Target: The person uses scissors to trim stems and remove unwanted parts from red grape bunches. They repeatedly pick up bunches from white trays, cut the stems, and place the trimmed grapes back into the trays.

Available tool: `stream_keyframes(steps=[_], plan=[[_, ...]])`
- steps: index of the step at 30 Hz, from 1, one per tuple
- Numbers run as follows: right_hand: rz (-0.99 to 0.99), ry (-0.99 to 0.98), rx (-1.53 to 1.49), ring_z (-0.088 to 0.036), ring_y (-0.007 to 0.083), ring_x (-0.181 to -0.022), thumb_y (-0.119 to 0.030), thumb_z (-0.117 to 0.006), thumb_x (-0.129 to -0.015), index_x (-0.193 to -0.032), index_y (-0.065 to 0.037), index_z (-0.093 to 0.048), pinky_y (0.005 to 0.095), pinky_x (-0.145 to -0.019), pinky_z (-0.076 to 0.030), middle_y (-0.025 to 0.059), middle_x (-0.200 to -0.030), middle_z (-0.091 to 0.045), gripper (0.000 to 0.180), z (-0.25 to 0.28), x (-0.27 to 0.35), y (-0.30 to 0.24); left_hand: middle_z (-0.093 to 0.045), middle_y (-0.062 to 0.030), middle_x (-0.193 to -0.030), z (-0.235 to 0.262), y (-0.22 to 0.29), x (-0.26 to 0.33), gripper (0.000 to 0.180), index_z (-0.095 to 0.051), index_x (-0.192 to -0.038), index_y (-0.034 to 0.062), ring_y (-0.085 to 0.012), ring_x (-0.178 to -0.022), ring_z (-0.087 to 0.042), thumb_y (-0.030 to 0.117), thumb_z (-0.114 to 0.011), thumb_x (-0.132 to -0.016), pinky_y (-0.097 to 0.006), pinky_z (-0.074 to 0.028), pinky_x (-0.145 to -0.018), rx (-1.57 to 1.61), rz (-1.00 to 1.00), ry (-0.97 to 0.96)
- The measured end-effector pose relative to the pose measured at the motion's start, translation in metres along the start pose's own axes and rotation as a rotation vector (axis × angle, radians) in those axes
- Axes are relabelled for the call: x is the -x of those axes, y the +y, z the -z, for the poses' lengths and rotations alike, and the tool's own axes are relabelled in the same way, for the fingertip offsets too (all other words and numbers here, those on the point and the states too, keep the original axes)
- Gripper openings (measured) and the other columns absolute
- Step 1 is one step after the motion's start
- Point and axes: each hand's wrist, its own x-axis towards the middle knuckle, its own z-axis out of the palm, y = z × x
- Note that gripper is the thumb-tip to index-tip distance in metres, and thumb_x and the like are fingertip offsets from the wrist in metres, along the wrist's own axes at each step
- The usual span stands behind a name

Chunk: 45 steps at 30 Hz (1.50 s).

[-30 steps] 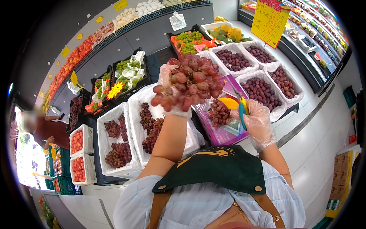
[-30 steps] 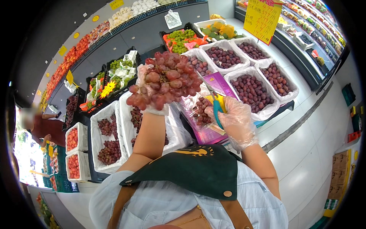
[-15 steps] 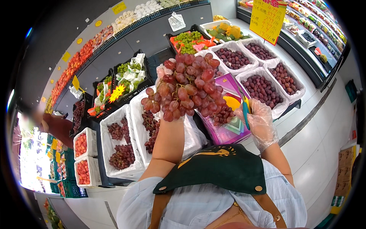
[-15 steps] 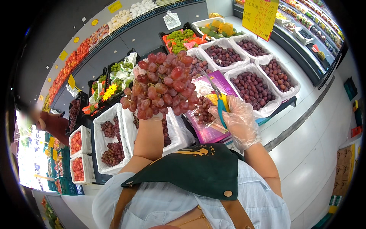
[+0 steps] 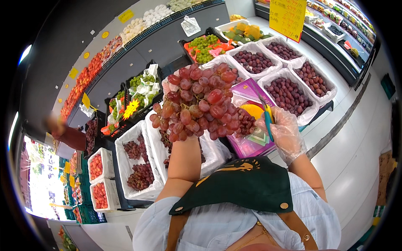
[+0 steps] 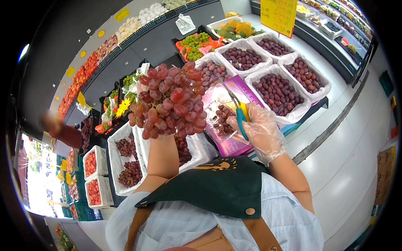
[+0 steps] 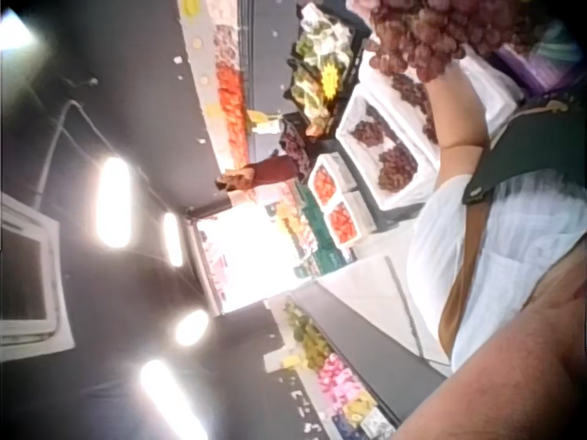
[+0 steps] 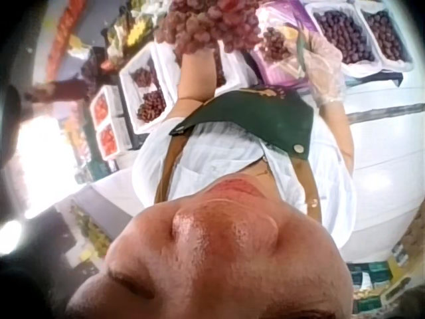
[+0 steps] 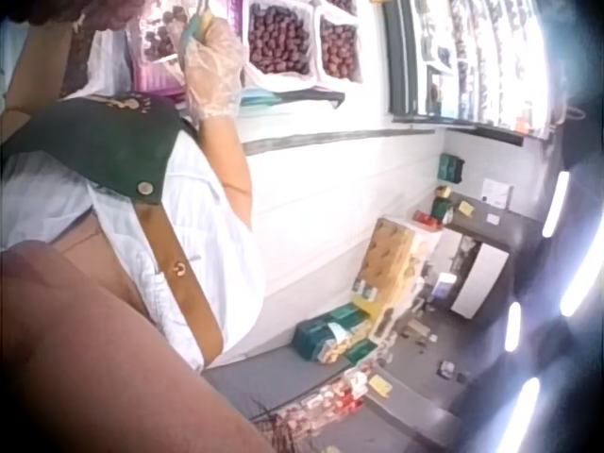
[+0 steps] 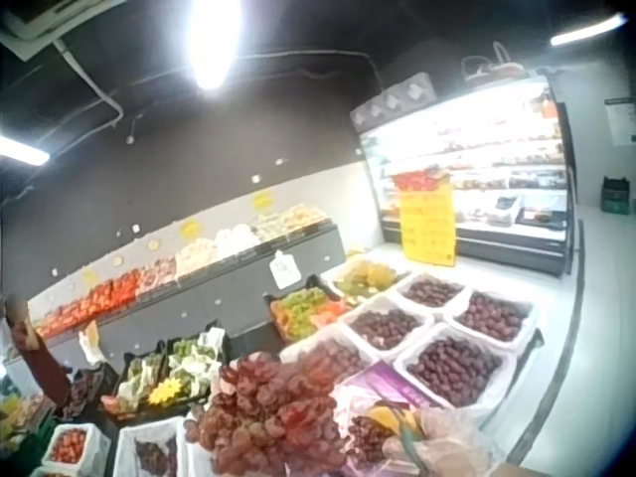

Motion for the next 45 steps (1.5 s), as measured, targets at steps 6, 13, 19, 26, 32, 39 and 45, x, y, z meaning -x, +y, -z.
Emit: stream_keyframes(steps=[6,13,19,26,32,39,45], plan=[[-0.034,-0.043,-0.023,-0.052,0.0124,-0.069,-0.021,-0.079,-0.082,-0.099,0.002,-0.065,0.0299,-0.064,-0.044,0.0068,-0.075,-0.060,0.032,0.007,0.000,-0.008,-0.057,-0.0099,-0.102,0.002,-0.007,-0.006,0.032,-0.055,-0.080,0.0072,-0.0328,-0.108,-0.048,0.033,-0.049,-0.098,-0.049,-0.044,-0.092,0.030,-0.052,-0.101],[-0.023,-0.058,-0.033,-0.051,0.0142,-0.069,-0.021,-0.079,-0.080,-0.096,0.003,-0.064,0.0317,-0.064,-0.044,0.0084,-0.074,-0.059,0.031,0.017,-0.002,-0.012,-0.056,-0.0088,-0.103,0.003,-0.011,-0.011,0.034,-0.055,-0.076,0.0080,-0.0327,-0.113,-0.047,0.031,-0.048,-0.100,-0.050,-0.042,-0.095,0.060,-0.065,-0.163],[0.001,-0.114,0.048,-0.051,0.0127,-0.070,-0.021,-0.080,-0.080,-0.093,0.002,-0.064,0.0310,-0.064,-0.044,0.0071,-0.074,-0.056,0.030,0.019,-0.004,-0.011,-0.055,-0.0080,-0.103,-0.006,-0.013,-0.007,0.036,-0.055,-0.073,0.0087,-0.0326,-0.116,-0.045,0.029,-0.046,-0.101,-0.050,-0.041,-0.098,-0.018,-0.065,-0.145],[-0.167,-0.106,-0.312,-0.053,0.0075,-0.074,-0.012,-0.077,-0.083,-0.102,0.000,-0.064,0.0254,-0.066,-0.046,-0.0007,-0.083,-0.058,0.026,0.019,-0.002,0.000,-0.062,-0.0217,-0.098,-0.076,-0.006,-0.012,0.029,-0.052,-0.102,0.0003,-0.0375,-0.083,-0.067,0.027,-0.059,-0.095,-0.049,-0.059,-0.069,-0.509,0.260,0.195],[-0.219,-0.108,-0.441,-0.055,0.0072,-0.072,-0.012,-0.076,-0.083,-0.102,-0.001,-0.063,0.0245,-0.065,-0.048,-0.0008,-0.084,-0.059,0.025,0.015,-0.004,0.005,-0.063,-0.0133,-0.097,-0.055,0.019,-0.032,0.019,-0.060,-0.101,-0.0004,-0.0185,-0.081,-0.062,0.018,-0.061,-0.095,-0.030,-0.050,-0.076,-1.390,0.189,0.154],[-0.204,-0.140,-0.595,-0.064,0.0148,-0.085,-0.021,-0.069,-0.090,-0.113,-0.002,-0.060,0.0266,-0.072,-0.050,0.0070,-0.095,-0.064,0.031,0.010,-0.015,0.020,-0.065,-0.0090,-0.098,-0.044,0.021,-0.056,0.020,-0.069,-0.081,0.0002,-0.0196,-0.092,-0.059,0.015,-0.061,-0.091,-0.031,-0.047,-0.083,-1.854,-0.074,-0.027],[-0.177,-0.148,-0.726,-0.058,0.0197,-0.117,-0.050,-0.060,-0.093,-0.131,-0.004,-0.050,0.0357,-0.088,-0.047,0.0110,-0.128,-0.057,0.061,-0.006,-0.030,0.020,-0.066,-0.0133,-0.101,-0.069,0.017,-0.082,0.025,-0.070,-0.079,0.0020,-0.0283,-0.098,-0.060,0.023,-0.060,-0.087,-0.035,-0.047,-0.085,-2.189,-0.045,-0.424]])
